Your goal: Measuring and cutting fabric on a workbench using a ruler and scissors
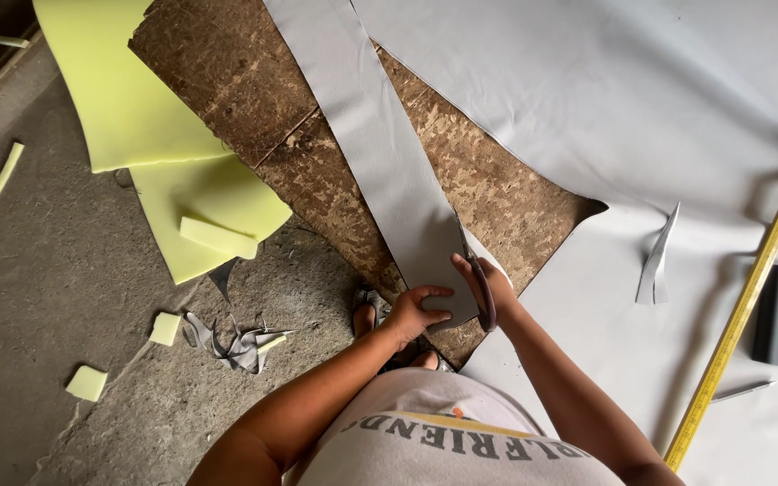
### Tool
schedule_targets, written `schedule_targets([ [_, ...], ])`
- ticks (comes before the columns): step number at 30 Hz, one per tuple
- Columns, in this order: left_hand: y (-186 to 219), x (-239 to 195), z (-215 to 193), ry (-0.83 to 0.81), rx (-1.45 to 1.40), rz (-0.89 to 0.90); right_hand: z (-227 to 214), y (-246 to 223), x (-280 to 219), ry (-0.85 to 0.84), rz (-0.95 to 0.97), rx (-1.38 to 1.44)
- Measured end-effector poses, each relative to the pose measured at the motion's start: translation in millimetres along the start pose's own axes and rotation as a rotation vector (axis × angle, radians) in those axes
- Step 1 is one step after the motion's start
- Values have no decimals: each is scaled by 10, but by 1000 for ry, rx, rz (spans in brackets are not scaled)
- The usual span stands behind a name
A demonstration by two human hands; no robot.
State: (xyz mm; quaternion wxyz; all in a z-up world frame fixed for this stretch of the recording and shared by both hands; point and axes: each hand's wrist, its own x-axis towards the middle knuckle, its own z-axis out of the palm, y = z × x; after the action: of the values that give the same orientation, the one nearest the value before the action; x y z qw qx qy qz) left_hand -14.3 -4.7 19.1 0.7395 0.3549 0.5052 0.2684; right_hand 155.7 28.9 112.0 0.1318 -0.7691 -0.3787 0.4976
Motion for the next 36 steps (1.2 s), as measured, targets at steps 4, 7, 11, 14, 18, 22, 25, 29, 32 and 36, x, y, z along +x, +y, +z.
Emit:
schedule_targets([
  [4, 125, -76, 15, 5, 3, 4, -1, -87, -110, 62, 15, 21],
  [7, 81, -80, -8, 14, 5, 2, -32, -54, -44, 86, 12, 65],
  [11, -81, 24, -196, 25, 160, 150, -155, 165, 91, 139, 70, 276],
  [14, 94, 2, -340, 24, 344, 209, -465, 484, 36, 135, 38, -176],
  [18, 520, -192, -511, -99, 747, 294, -1152, 1245, -113, 421, -71, 87],
  [22, 429, 57, -815, 186, 1286, 918, -2156, 2499, -199, 938, 65, 14],
  [25, 889, -146, -561, 597, 1367, 949, -2765, 3248, -316, 1025, 404, 181],
  [29, 1557, -579, -242, 293, 1100, 1353, -3276, 3894, -259, 1144, 478, 876],
  [32, 1463, -912, -102, 532, 1121, 1230, -3480, 4014, -144, 1139, 432, 1415],
  [36, 1310, -1018, 335, 605, 688, 766, -3668, 4176, 162, 1110, 322, 1810],
])
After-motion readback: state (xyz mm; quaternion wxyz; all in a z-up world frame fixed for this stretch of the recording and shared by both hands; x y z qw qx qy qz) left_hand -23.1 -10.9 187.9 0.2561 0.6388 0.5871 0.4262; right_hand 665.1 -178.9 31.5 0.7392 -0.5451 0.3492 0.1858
